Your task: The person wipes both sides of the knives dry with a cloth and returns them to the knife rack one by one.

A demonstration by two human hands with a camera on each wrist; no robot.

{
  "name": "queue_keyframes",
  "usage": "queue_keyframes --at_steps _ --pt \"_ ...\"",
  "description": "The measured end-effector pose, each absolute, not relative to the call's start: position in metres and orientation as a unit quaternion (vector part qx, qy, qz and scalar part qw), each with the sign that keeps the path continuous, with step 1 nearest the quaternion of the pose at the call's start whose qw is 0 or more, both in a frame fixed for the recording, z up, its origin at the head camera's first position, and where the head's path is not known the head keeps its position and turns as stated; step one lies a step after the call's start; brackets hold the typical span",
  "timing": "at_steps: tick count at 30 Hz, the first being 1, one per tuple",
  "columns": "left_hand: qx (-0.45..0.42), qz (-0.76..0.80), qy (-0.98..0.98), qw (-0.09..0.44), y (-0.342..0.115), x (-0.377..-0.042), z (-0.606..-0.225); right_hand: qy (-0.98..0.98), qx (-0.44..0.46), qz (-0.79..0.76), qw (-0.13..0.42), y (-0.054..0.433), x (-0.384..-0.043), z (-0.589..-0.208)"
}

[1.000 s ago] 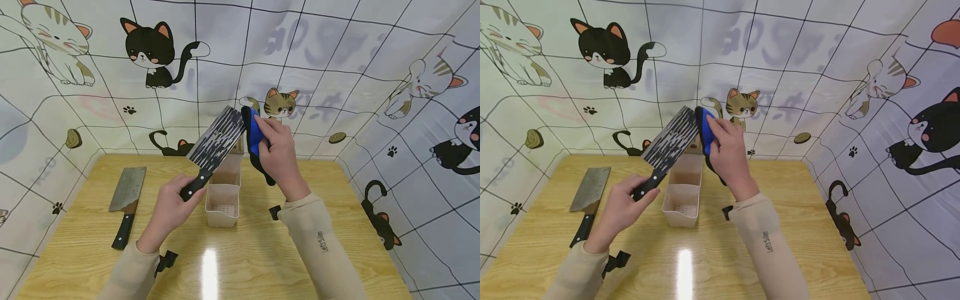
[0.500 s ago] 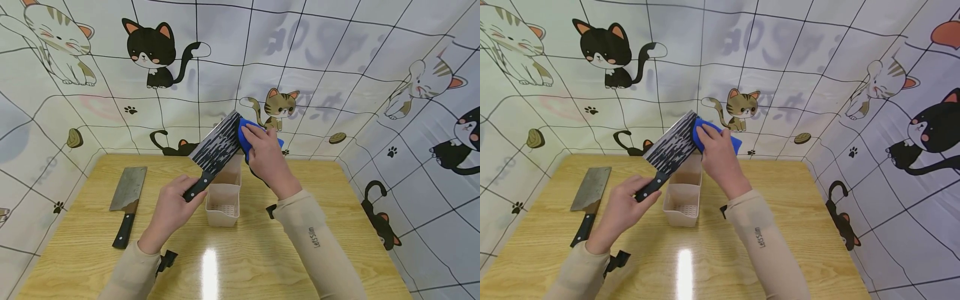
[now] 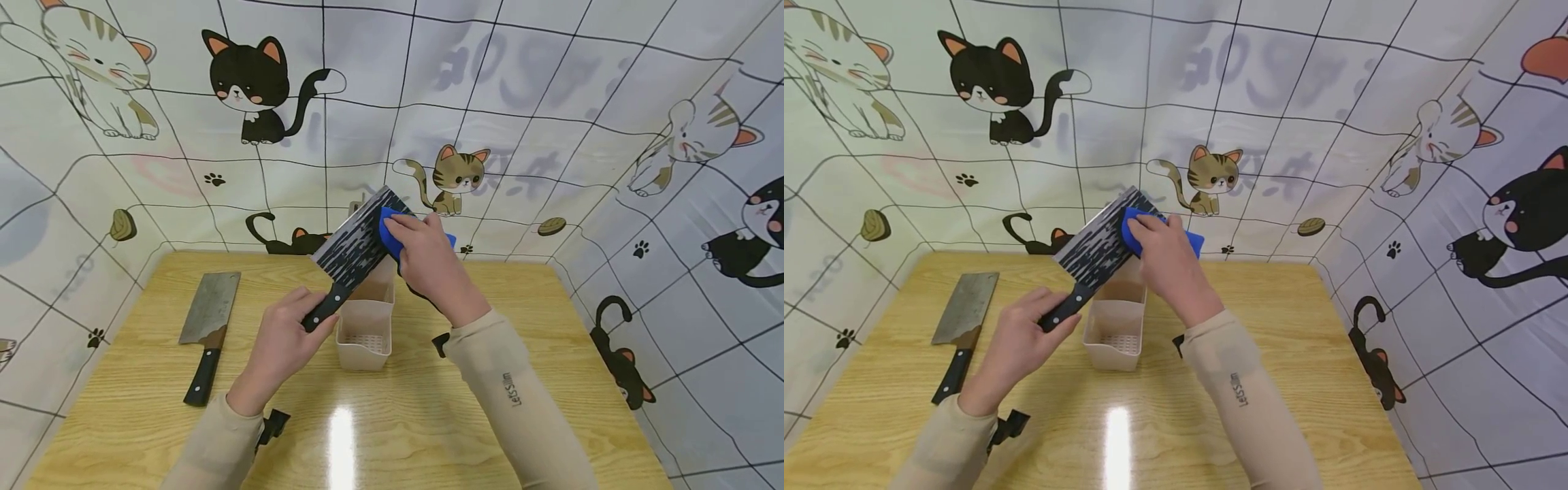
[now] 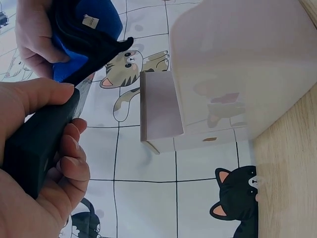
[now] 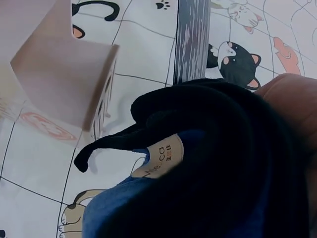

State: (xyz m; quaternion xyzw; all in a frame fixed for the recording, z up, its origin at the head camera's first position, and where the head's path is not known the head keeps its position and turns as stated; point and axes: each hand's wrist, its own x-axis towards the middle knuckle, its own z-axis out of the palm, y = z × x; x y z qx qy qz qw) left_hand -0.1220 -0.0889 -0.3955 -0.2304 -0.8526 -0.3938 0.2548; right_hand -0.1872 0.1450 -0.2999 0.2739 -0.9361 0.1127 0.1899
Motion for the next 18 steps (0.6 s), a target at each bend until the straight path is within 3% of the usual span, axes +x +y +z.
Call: queue_keyframes --at_steps 18 --pt "-0.255 -0.365 -0.861 0.246 -0.086 -0.117 -0.394 -0.952 0.204 0.112 0.198 0.157 -0.205 -0.289"
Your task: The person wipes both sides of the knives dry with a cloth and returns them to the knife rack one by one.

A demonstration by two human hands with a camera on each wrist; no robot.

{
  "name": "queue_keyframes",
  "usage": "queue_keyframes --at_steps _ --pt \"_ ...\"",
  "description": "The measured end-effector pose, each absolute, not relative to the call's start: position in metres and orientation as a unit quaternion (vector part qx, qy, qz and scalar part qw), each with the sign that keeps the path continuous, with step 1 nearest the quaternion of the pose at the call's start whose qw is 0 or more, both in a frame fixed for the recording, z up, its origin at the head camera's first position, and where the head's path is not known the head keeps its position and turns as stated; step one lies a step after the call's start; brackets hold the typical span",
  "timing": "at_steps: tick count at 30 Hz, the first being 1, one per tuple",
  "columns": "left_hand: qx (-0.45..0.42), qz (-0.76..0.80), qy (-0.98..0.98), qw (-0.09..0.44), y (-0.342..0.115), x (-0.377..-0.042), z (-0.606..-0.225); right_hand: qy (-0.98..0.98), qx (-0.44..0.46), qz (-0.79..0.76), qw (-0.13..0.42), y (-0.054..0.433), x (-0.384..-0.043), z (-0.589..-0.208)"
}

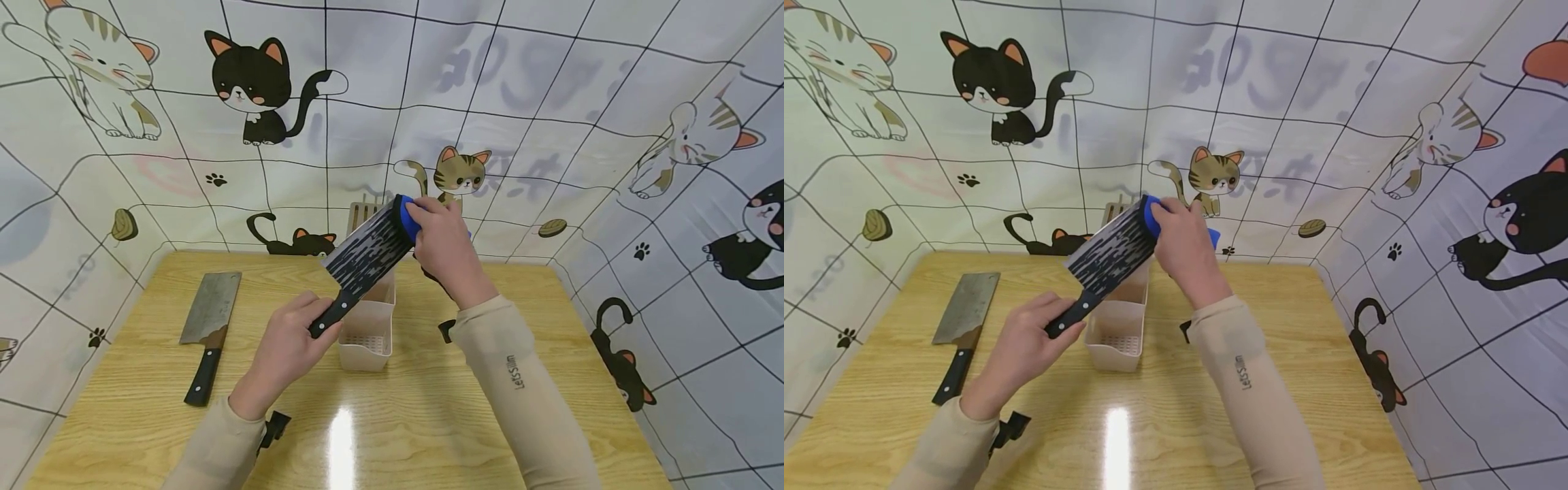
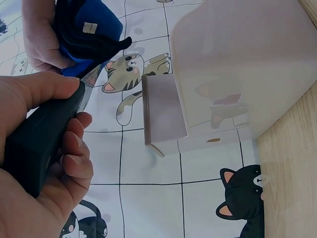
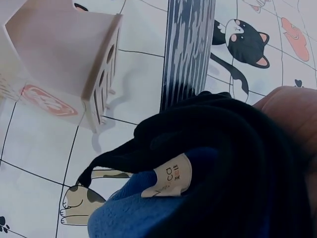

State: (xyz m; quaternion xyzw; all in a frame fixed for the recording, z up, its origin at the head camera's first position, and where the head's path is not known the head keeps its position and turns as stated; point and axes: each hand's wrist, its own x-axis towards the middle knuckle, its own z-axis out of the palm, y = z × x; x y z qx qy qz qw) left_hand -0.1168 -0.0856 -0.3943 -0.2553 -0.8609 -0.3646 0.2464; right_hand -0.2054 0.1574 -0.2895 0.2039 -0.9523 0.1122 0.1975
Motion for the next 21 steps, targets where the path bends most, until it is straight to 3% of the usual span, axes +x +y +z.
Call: queue_keyframes --at_steps 8,21 --pt "-0.253 -0.351 -0.871 0.232 -0.084 -0.116 -0.395 -0.956 0.229 0.083 0.161 0.149 -0.199 -0.296" --pt "-0.247 -0.334 -0.88 0.229 -0.084 -0.116 -0.395 -0.939 0.289 0.033 0.185 0.127 -0.18 -0.313"
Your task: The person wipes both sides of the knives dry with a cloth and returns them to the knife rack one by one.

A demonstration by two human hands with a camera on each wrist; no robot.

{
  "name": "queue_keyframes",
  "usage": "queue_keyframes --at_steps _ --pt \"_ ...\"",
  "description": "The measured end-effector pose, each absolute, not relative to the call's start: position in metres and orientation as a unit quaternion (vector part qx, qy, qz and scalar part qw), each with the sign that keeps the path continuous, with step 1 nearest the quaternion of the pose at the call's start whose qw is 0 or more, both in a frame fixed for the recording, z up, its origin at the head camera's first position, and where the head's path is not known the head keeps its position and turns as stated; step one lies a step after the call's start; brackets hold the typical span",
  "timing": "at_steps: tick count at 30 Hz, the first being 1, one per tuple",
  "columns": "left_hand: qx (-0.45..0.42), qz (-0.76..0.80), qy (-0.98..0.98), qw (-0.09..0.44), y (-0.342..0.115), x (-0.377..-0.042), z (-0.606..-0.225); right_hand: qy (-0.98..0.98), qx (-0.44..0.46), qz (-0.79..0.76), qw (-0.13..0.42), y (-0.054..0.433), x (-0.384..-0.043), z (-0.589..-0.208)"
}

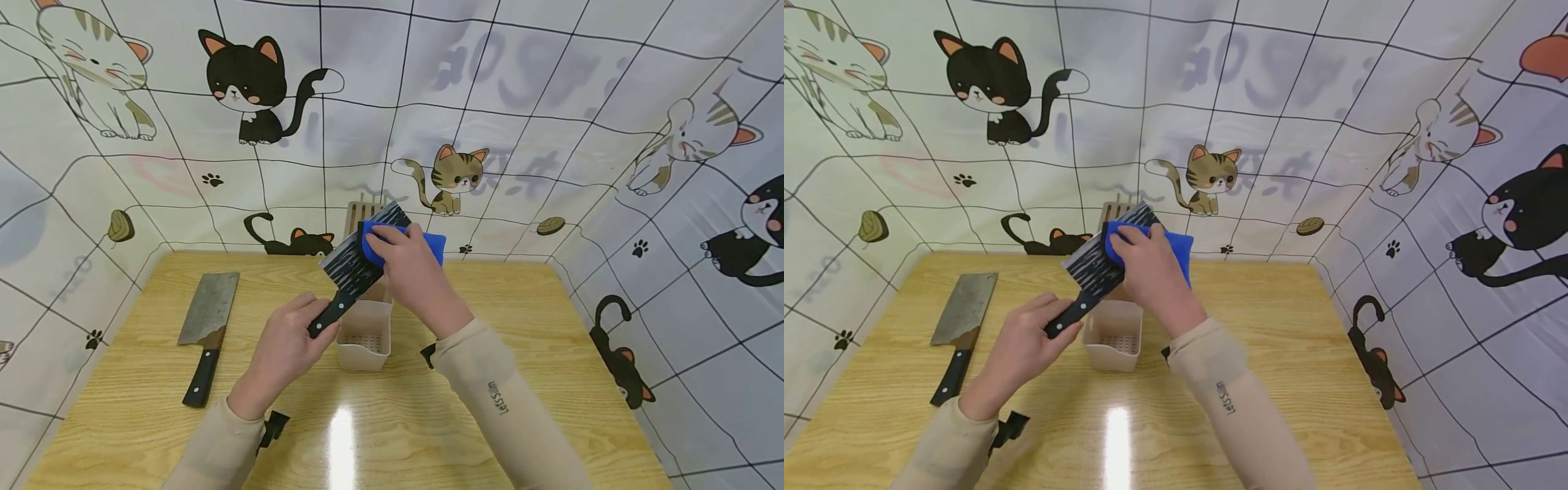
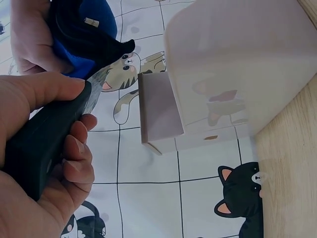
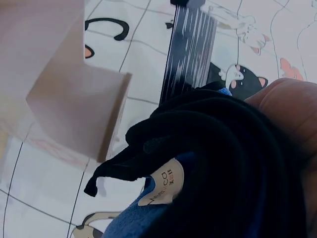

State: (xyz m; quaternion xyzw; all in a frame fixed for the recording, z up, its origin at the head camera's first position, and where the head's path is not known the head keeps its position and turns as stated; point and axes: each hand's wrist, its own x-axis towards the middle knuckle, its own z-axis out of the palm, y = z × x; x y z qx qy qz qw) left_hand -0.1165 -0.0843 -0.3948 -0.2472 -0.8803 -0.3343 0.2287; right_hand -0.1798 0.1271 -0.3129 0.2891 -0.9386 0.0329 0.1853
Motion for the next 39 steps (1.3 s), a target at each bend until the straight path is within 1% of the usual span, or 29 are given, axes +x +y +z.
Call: queue_keyframes --at_steps 8,15,18,21,30,33,39 --pt "-0.248 -0.335 -0.88 0.228 -0.085 -0.118 -0.396 -0.919 0.335 0.037 0.204 0.116 -0.168 -0.323" --pt "-0.241 -0.356 -0.873 0.23 -0.087 -0.12 -0.396 -0.89 0.365 0.038 0.271 0.109 -0.156 -0.341" --pt "-0.229 -0.375 -0.869 0.229 -0.087 -0.121 -0.394 -0.883 0.362 0.029 0.297 0.107 -0.154 -0.349" --pt "-0.214 -0.394 -0.867 0.218 -0.088 -0.123 -0.392 -0.88 0.355 0.027 0.316 0.105 -0.152 -0.354" --pt "-0.205 -0.44 -0.859 0.161 -0.093 -0.122 -0.391 -0.884 0.335 0.032 0.324 0.103 -0.151 -0.363" --pt "-0.203 -0.449 -0.855 0.159 -0.093 -0.122 -0.391 -0.881 0.334 0.037 0.333 0.103 -0.15 -0.365" --pt "-0.194 -0.457 -0.848 0.184 -0.091 -0.124 -0.391 -0.87 0.344 0.04 0.35 0.1 -0.143 -0.366"
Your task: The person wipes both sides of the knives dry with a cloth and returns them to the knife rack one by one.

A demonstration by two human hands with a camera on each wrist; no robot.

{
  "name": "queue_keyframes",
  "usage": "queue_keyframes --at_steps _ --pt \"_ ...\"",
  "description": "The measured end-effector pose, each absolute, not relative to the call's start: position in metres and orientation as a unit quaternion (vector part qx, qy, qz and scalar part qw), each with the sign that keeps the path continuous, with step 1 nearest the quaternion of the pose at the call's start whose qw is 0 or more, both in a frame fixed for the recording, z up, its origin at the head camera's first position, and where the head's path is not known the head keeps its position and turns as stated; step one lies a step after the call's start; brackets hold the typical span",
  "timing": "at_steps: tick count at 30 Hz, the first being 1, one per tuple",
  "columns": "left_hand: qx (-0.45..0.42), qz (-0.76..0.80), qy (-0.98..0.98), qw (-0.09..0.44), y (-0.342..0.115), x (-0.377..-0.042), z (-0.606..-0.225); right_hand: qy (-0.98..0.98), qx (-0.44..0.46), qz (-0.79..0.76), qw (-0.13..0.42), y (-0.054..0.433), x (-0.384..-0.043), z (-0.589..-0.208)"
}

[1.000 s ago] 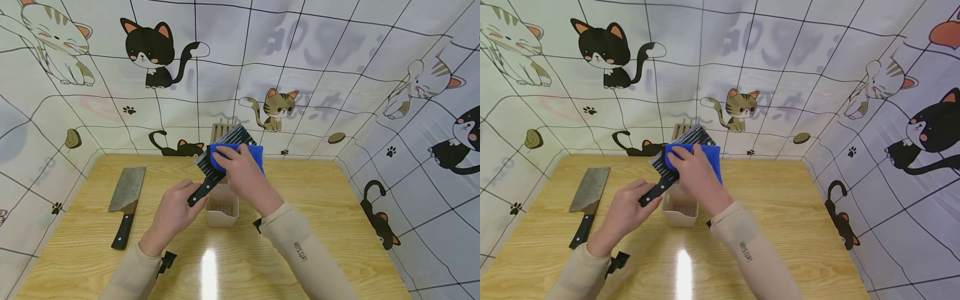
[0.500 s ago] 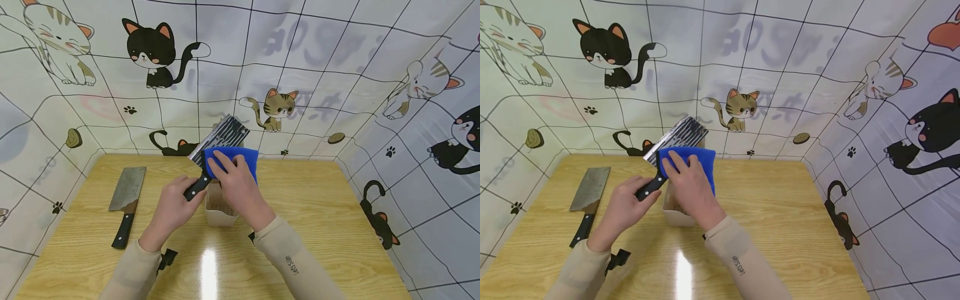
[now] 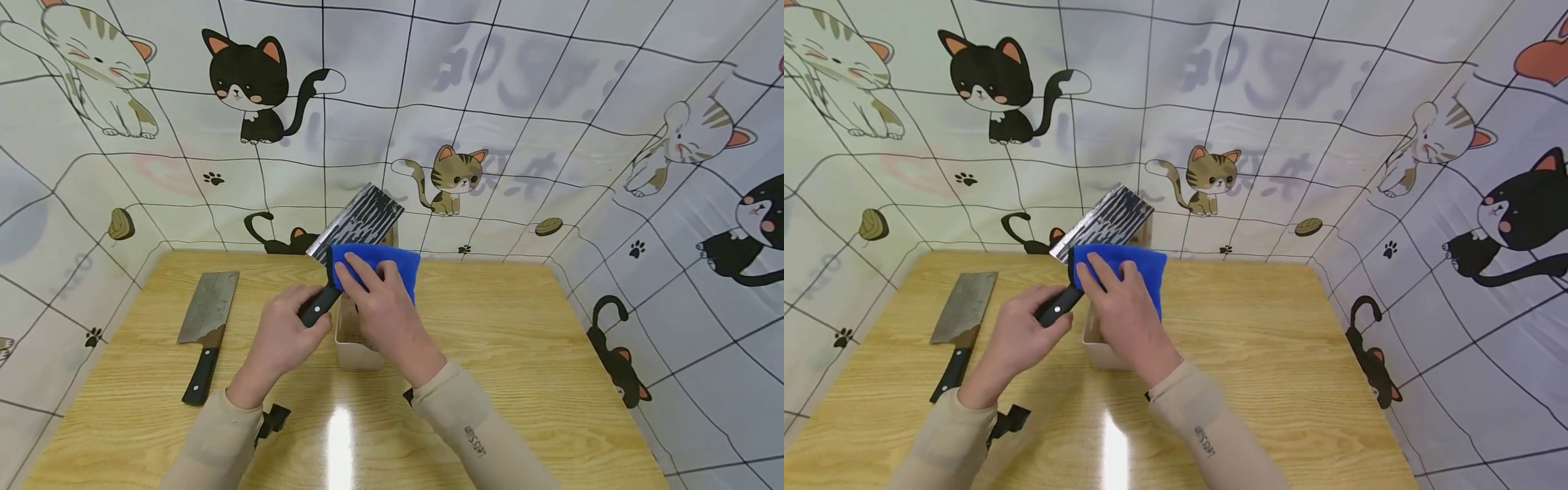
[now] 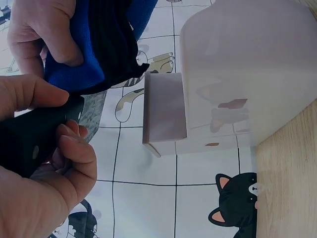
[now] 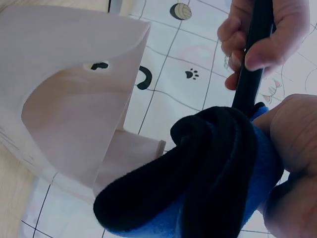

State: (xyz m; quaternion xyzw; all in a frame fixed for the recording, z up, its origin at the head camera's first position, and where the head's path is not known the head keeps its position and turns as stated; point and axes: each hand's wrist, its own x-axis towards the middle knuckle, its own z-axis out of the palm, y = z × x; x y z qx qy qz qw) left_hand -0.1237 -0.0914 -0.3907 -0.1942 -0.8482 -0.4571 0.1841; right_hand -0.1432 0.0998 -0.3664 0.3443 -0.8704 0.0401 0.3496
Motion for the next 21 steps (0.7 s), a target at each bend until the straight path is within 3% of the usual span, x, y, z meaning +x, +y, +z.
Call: queue_keyframes --at_steps 8,21 --pt "-0.175 -0.46 -0.849 0.191 -0.089 -0.124 -0.387 -0.878 0.351 0.042 0.323 0.096 -0.129 -0.366" --pt "-0.167 -0.469 -0.846 0.19 -0.086 -0.123 -0.382 -0.859 0.383 0.032 0.339 0.094 -0.116 -0.367"
